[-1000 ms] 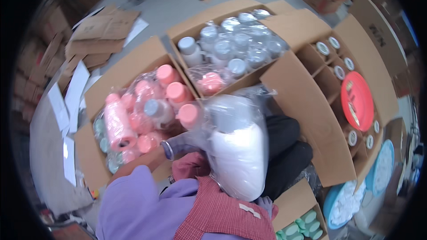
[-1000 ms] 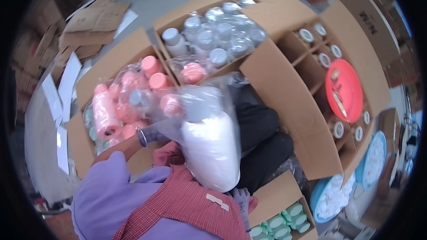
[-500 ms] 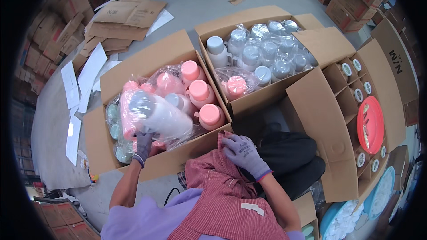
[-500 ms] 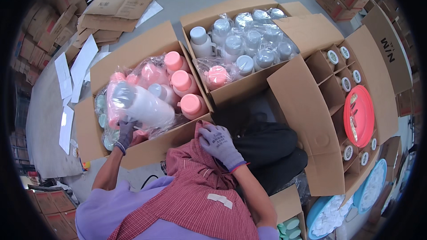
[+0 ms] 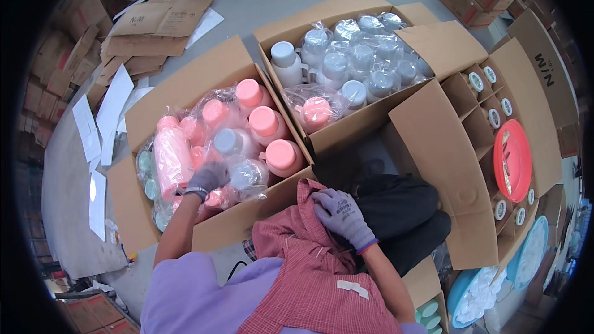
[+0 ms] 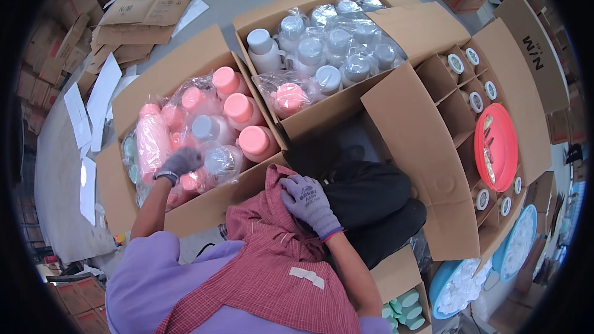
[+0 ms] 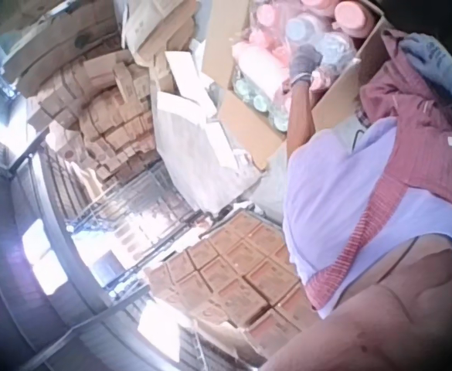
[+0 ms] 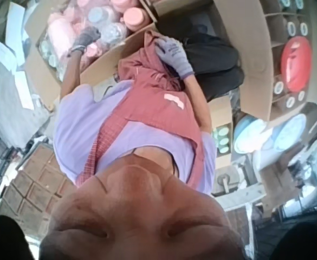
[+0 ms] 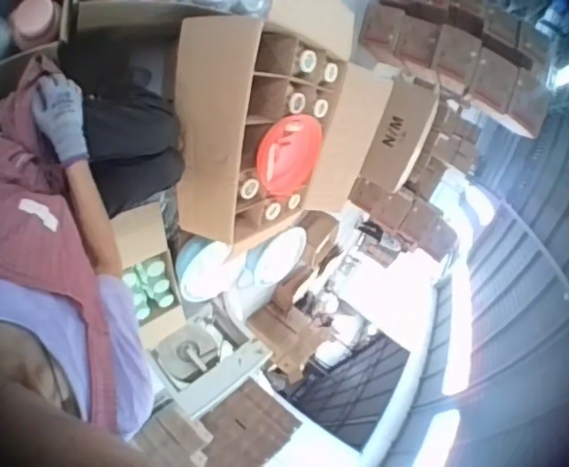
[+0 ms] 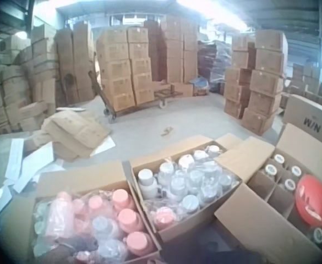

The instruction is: The person assembles thermos bottles by placing white sealing rings onto metal-lined openings, inserting glass liners, and screwing on colored lids. They then wrap each completed unit in plastic and place it into a cardboard box.

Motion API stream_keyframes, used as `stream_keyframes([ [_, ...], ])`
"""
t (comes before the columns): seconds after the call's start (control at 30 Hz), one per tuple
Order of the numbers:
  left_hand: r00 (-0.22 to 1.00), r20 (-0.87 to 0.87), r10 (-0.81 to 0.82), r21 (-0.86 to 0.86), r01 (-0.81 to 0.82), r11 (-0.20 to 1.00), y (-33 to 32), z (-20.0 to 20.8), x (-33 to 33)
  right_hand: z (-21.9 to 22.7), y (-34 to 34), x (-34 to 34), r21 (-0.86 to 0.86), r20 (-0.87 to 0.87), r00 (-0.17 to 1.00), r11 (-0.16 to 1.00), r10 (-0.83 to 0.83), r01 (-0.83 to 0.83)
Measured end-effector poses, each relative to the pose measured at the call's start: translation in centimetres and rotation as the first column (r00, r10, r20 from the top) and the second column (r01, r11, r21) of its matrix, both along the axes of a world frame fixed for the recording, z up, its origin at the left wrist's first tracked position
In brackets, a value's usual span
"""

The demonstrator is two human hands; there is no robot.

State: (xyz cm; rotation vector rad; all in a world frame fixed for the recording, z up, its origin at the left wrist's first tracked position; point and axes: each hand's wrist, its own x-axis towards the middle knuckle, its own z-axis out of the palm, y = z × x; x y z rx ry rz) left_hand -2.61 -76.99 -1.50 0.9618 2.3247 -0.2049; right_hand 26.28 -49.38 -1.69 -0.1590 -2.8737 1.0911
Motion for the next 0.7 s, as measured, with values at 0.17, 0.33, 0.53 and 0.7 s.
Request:
stream_keyframes([
  [0.17,0.987,-0.107,-0.120,0.639,0.161,0.752,11.1,-1.9,2.3,0.4,0.0,-0.8,-0.071,-0.018,0.999,0.997,-0.030,0.028],
  [0.33,0.968,-0.130,-0.217,0.356,0.249,0.901,11.9,-3.5,2.9,3.7,0.5,-0.4,-0.477,-0.041,0.986,0.871,-0.159,0.120],
  [0.53,0.981,-0.191,-0.032,0.692,0.158,0.704,11.3,16.6,5.4,4.5,0.9,-2.5,-0.548,-0.032,0.849,0.720,-0.528,0.427],
  [0.7,0.989,-0.067,0.133,0.926,0.012,0.378,9.9,25.9,9.5,8.8,4.6,-2.8,-0.922,0.386,0.792,-0.171,-0.474,0.347],
])
